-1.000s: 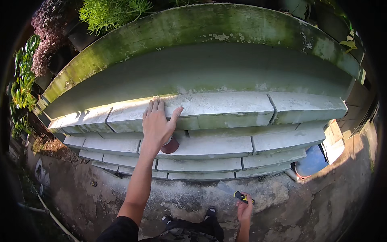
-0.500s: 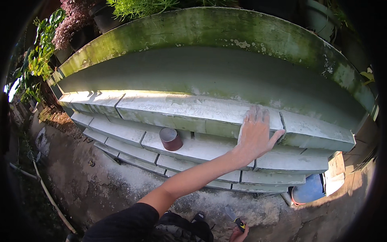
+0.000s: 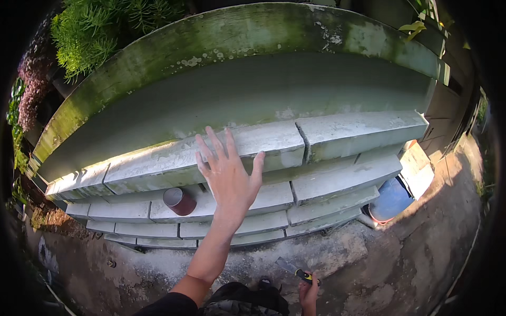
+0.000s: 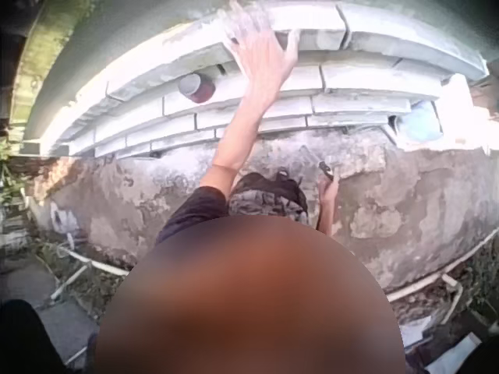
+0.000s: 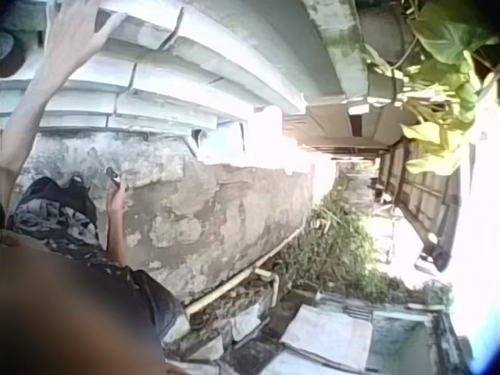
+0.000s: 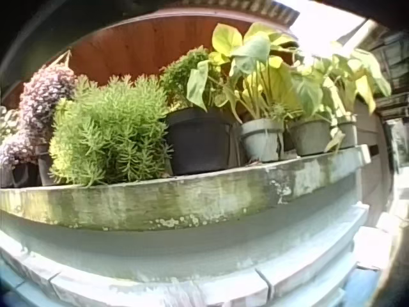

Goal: Using a putty knife to scrape and patch a concrete exterior wall or planter box.

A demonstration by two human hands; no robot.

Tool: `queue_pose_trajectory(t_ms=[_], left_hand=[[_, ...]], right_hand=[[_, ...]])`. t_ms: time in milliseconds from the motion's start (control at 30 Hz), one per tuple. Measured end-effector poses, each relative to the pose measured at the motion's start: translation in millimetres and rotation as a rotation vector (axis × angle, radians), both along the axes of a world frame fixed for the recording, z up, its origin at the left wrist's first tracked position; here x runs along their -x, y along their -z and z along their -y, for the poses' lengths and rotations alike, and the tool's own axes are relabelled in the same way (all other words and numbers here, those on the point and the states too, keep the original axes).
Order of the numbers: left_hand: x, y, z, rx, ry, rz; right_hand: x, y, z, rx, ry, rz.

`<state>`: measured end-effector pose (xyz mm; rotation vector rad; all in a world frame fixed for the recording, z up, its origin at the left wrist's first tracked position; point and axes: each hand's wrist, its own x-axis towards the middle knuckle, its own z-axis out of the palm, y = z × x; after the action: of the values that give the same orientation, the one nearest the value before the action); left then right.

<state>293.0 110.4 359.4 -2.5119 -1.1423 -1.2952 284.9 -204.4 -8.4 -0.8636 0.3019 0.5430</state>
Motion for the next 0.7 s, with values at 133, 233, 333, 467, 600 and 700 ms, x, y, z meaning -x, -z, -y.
queue_pose_trajectory(t_ms=[133, 233, 333, 467, 600, 700], left_hand=[[-1, 12, -11, 0.054, -0.065, -0.105], [-23, 13, 0, 0.026, 0.033, -0.127], [-62, 21, 14, -0.051, 0.178, -0.148], [-106, 20, 38, -0.04, 0.389, -0.125], [-136, 16, 49, 0.018, 0.591, -0.052], [-140, 12, 50, 0.197, 1.033, 0.185]], right_hand=[[5, -3, 6, 0.029, 0.007, -0.037], [5, 0, 9, 0.015, -0.084, -0.048], [6, -13, 3, -0.014, -0.098, -0.058], [12, -12, 2, 0.044, -0.051, -0.034], [26, -14, 7, 0.052, -0.054, -0.034], [32, -16, 16, 0.078, -0.04, 0.007]])
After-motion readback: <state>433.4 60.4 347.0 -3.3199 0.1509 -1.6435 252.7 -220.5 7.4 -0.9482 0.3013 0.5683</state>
